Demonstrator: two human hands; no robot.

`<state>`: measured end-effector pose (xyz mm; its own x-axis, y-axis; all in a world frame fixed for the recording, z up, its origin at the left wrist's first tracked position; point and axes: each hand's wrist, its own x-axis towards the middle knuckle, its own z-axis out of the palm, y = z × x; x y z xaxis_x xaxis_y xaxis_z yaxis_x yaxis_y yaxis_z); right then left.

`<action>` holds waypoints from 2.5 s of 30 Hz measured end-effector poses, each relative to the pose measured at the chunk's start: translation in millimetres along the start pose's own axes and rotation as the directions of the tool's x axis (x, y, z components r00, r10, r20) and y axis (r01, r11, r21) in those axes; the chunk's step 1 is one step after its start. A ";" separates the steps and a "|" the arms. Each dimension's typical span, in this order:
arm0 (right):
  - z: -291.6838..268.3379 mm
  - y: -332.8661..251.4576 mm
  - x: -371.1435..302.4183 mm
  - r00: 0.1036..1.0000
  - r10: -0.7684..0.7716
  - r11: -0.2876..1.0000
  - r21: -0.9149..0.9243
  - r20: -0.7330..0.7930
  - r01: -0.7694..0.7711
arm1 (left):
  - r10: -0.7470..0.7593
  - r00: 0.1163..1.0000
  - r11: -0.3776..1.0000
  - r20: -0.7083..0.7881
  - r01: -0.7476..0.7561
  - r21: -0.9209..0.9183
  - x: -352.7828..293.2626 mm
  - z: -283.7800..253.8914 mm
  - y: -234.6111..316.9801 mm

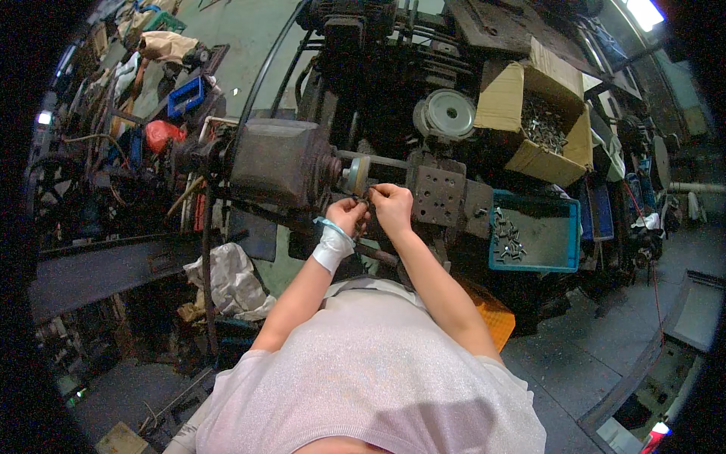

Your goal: The person picks small metal parts from a blue tray and grinds them against a rotating grinding wheel. They hold each part with both hands, rotate it to grind different sides, and then place the finished part back into the tray. The process is repeated for multiple parts throughout the video.

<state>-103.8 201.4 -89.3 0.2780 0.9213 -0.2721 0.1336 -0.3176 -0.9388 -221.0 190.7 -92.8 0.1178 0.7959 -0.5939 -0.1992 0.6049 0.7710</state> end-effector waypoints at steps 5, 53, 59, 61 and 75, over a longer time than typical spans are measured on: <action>4.5 9.6 3.8 1.000 0.000 0.995 0.097 -0.029 0.003 | 0.006 0.999 1.000 -0.050 -0.007 -0.025 0.1 5.9 0.9; -24.2 5.4 -53.0 0.852 0.295 0.938 0.038 0.433 -0.344 | 0.066 0.969 0.791 0.236 0.093 -0.604 -36.1 -10.3 -17.9; -29.2 -14.6 -55.0 0.777 0.399 0.886 0.013 0.486 -0.463 | 0.124 0.963 0.787 0.240 0.052 -0.615 -34.9 -11.5 -19.7; -29.6 -10.3 -52.1 0.734 0.448 0.853 0.002 0.510 -0.522 | 0.143 0.958 0.771 0.248 0.049 -0.635 -36.3 -10.4 -18.9; -42.9 -41.4 -22.8 0.875 0.005 0.858 -0.451 0.484 0.244 | 0.189 0.972 0.971 0.139 -0.206 0.119 -35.3 -19.7 -19.2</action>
<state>-74.9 184.0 -35.2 -0.2165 0.9131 -0.3454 0.6119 -0.1487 -0.7768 -240.4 150.4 -91.2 0.2124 0.8918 -0.3995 -0.1021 0.4268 0.8986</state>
